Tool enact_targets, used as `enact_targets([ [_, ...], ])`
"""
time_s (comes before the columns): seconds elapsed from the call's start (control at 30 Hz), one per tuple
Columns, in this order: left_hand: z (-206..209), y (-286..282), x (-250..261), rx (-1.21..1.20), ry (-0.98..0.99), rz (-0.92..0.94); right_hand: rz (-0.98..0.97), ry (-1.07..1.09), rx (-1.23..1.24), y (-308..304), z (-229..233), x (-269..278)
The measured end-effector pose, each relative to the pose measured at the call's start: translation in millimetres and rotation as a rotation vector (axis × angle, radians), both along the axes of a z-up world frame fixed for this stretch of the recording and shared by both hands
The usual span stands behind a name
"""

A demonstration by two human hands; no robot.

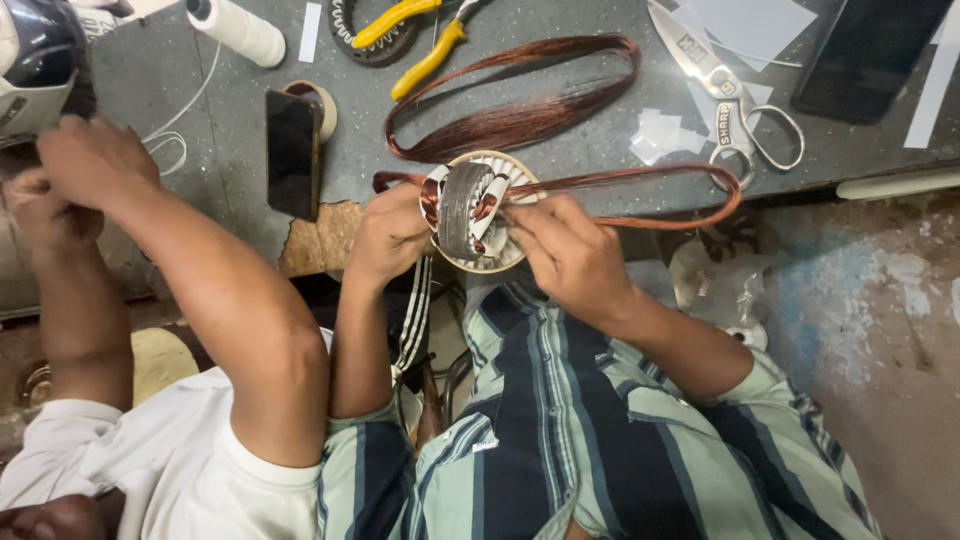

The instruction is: The person winds copper wire around a motor stator core, carefully threading the wire through slots and adjusting its position. The person also handles a small white paper or tape piece to secure the winding.

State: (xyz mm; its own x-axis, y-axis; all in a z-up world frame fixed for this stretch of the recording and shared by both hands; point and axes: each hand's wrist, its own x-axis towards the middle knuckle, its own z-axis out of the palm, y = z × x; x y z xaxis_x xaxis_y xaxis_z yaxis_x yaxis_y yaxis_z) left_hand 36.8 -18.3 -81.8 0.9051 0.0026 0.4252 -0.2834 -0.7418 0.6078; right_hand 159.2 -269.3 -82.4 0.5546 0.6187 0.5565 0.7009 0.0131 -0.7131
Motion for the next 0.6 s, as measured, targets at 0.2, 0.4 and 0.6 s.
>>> enact_targets([
  [0.2, 22.2, -8.4, -5.6, 0.137, 0.162, 0.075, 0.005, -0.062, -0.080, 4.5, 8.6, 2.8],
  [0.4, 36.0, -16.1, -6.3, 0.270, 0.238, 0.150, 0.090, -0.067, -0.173, 4.8, 8.0, 11.0],
  [0.6, 71.0, -33.7, 15.1, 0.312, 0.261, 0.148, 0.120, -0.055, -0.183, 5.2, 7.3, 13.1],
])
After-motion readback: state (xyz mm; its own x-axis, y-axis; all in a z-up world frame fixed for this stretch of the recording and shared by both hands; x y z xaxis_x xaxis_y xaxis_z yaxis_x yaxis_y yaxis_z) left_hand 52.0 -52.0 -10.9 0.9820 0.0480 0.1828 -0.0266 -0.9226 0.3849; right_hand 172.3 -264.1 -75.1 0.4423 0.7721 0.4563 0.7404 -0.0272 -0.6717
